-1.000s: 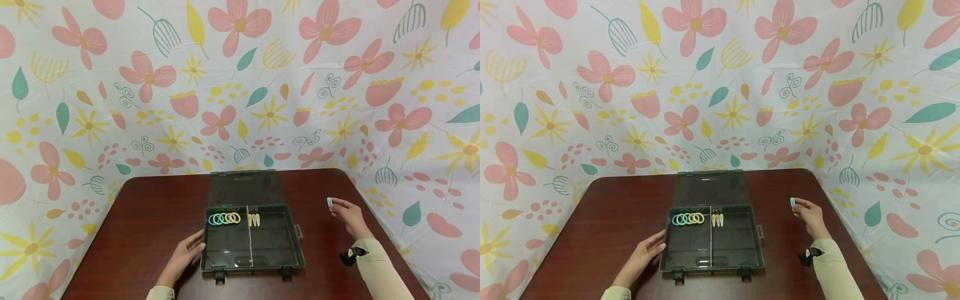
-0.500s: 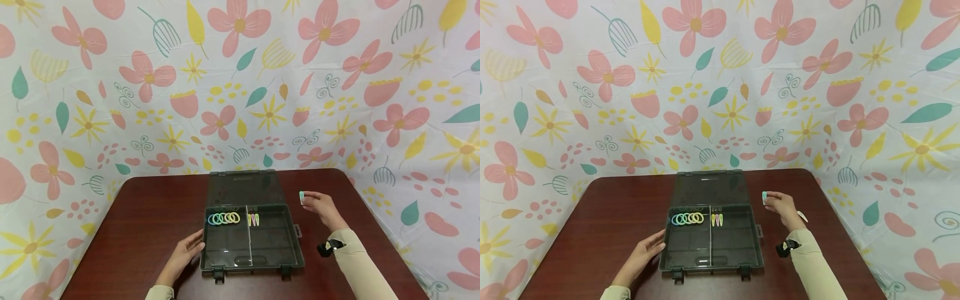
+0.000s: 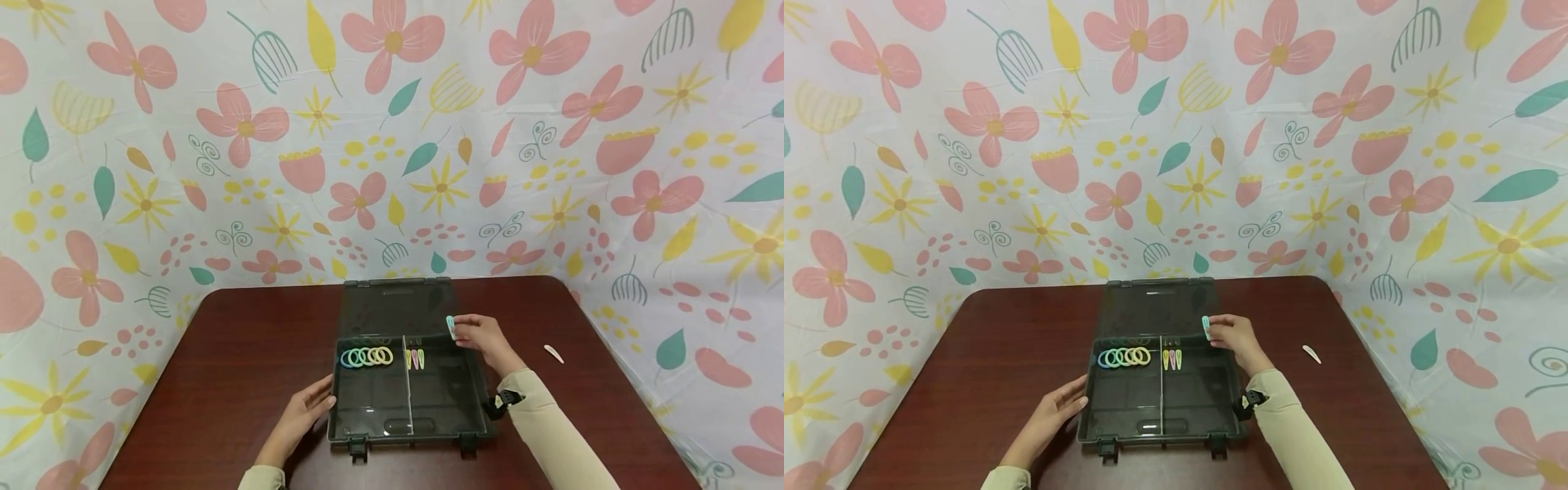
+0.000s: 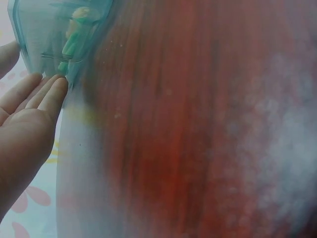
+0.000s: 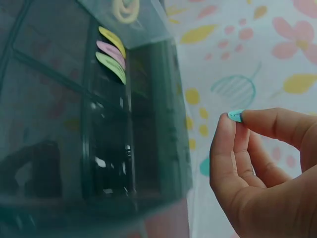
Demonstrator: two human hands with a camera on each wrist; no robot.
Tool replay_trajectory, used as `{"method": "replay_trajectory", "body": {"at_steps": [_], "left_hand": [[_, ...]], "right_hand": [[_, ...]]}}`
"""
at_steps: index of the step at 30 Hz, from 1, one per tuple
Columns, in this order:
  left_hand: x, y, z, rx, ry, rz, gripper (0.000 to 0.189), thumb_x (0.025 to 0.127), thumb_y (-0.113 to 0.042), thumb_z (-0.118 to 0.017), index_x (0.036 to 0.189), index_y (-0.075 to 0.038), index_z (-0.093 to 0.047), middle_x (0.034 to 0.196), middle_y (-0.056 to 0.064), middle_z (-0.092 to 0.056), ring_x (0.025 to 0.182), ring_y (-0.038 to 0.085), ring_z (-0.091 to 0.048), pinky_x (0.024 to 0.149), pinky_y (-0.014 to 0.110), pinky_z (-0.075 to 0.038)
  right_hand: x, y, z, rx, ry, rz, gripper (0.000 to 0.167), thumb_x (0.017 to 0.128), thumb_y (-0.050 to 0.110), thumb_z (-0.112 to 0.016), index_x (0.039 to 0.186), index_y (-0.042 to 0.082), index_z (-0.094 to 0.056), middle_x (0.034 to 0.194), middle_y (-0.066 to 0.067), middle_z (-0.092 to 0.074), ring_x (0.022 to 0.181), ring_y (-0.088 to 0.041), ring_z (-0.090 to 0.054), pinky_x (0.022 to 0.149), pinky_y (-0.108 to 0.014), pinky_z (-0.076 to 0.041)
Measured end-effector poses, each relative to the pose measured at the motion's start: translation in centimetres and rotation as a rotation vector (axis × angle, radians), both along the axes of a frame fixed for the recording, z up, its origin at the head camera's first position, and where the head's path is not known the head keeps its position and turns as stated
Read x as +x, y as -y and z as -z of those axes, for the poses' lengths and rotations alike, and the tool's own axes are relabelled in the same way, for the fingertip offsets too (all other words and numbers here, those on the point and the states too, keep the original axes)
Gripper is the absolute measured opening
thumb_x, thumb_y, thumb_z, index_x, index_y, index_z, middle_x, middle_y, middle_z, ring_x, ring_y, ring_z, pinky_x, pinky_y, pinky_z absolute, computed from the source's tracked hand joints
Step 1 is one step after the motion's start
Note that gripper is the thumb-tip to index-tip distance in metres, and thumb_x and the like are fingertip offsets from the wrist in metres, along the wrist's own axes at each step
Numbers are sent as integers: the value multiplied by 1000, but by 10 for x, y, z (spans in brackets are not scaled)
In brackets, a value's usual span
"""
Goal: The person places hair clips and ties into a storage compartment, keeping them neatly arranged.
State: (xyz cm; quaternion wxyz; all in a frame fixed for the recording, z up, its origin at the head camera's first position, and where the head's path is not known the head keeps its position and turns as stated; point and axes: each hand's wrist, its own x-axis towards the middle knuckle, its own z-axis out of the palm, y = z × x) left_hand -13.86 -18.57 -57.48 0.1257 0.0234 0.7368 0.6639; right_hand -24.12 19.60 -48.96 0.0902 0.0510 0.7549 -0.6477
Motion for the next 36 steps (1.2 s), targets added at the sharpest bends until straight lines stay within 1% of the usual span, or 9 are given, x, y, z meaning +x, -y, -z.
{"method": "replay_trajectory", "body": {"at_steps": [1,5,8,11,15,18,25,29,36], "left_hand": [[0,0,0,1,-2,1,57,96,-18,-61,145,0,-39,149,22,-36,134,39,-39,102,44,-43],[0,-1,-2,12,-5,-6,57,96,-16,-62,145,1,-40,148,22,-37,134,39,-39,103,44,-43],[-1,-1,-2,20,-8,-10,56,96,-15,-61,145,2,-39,148,23,-37,134,39,-39,103,44,-42],[-1,-2,-3,22,-9,-15,56,96,-14,-61,145,2,-40,148,23,-37,134,39,-39,103,44,-42],[0,-2,-3,25,-7,-19,56,95,-13,-61,144,2,-40,148,22,-38,133,38,-40,103,43,-42],[0,-2,-2,25,-8,-19,56,95,-13,-62,144,3,-40,147,23,-38,133,38,-40,103,43,-43],[0,-1,-2,24,-4,-13,56,95,-15,-62,144,2,-40,147,23,-38,134,38,-40,103,44,-42],[0,-1,-1,26,0,-12,56,95,-15,-62,144,2,-40,147,22,-39,134,38,-40,103,43,-42],[-1,-1,-2,22,-2,-15,57,95,-17,-62,144,1,-41,148,22,-39,134,38,-40,103,45,-42]], "right_hand": [[0,4,2,1,9,10,33,91,3,-62,121,-10,-59,97,-14,-66,82,-24,-67,78,-39,-58],[0,16,10,34,23,9,31,90,3,-63,118,-9,-62,96,-13,-67,79,-19,-66,80,-42,-57],[1,23,15,58,31,-6,29,90,3,-63,117,-8,-63,94,-12,-66,78,-16,-65,82,-44,-56],[2,28,19,65,46,-26,28,89,3,-64,115,-7,-64,92,-13,-66,78,-18,-65,82,-45,-55],[4,34,24,76,70,-46,28,88,1,-65,114,-9,-63,88,-13,-66,76,-21,-65,78,-43,-57],[5,37,29,94,96,-51,27,87,-1,-65,112,-11,-64,86,-14,-66,74,-20,-65,75,-41,-58],[0,42,40,109,189,-23,27,85,-4,-67,111,-11,-65,81,-12,-68,69,-18,-66,69,-36,-58],[-2,44,44,119,232,-12,27,85,-6,-66,111,-12,-64,81,-13,-69,68,-19,-66,66,-34,-58],[-5,46,49,122,246,-2,28,84,-8,-66,111,-14,-64,83,-15,-69,67,-19,-67,63,-32,-58]]}}
